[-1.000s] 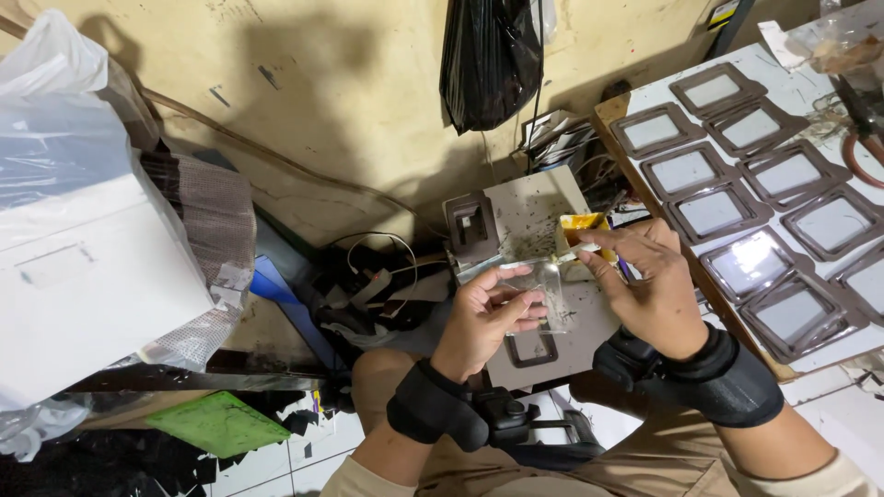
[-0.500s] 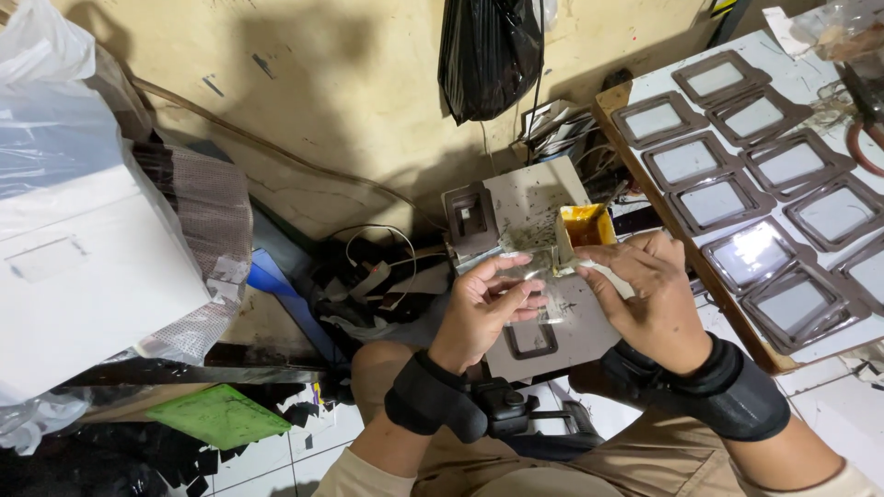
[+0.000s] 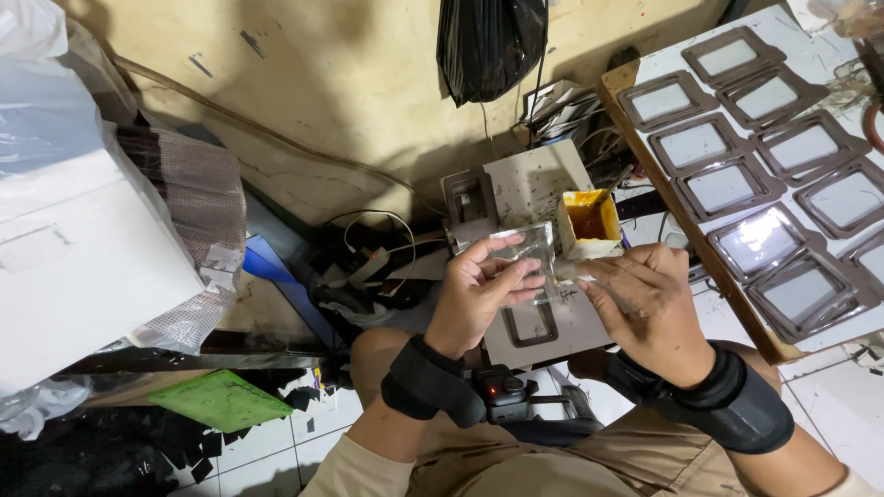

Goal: Applying glue to the edges of small rectangular frames and placing them on a workspace

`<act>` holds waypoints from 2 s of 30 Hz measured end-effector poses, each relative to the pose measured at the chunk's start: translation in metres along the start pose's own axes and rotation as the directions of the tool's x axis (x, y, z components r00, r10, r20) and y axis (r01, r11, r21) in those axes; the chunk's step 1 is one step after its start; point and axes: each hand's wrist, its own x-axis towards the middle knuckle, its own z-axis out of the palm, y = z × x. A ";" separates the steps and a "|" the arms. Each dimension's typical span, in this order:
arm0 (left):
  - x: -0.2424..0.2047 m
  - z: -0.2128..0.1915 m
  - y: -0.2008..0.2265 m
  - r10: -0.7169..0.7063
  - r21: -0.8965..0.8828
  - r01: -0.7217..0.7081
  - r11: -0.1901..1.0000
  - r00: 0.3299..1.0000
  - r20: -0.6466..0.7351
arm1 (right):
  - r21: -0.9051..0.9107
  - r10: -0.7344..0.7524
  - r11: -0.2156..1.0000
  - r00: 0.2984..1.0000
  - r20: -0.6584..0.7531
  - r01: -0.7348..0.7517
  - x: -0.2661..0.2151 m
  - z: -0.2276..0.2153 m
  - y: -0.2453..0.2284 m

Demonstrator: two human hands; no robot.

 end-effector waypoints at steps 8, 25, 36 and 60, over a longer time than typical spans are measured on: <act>0.000 0.001 0.004 0.015 -0.025 -0.016 1.000 1.000 -0.028 | -0.007 -0.027 1.000 1.000 0.007 0.027 -0.010 0.002 -0.004; 0.013 -0.025 -0.054 0.036 0.083 -0.021 0.996 0.982 -0.185 | -0.248 0.228 0.942 0.973 -0.025 -0.227 -0.094 0.022 0.117; 0.014 -0.041 -0.080 0.030 0.050 -0.018 0.999 0.968 -0.249 | -0.603 0.273 0.763 0.962 -0.026 -0.233 -0.143 0.069 0.196; 0.009 -0.039 -0.078 -0.047 -0.026 0.042 0.999 0.977 -0.206 | -0.520 0.260 0.843 0.951 0.166 -0.140 -0.156 0.121 0.198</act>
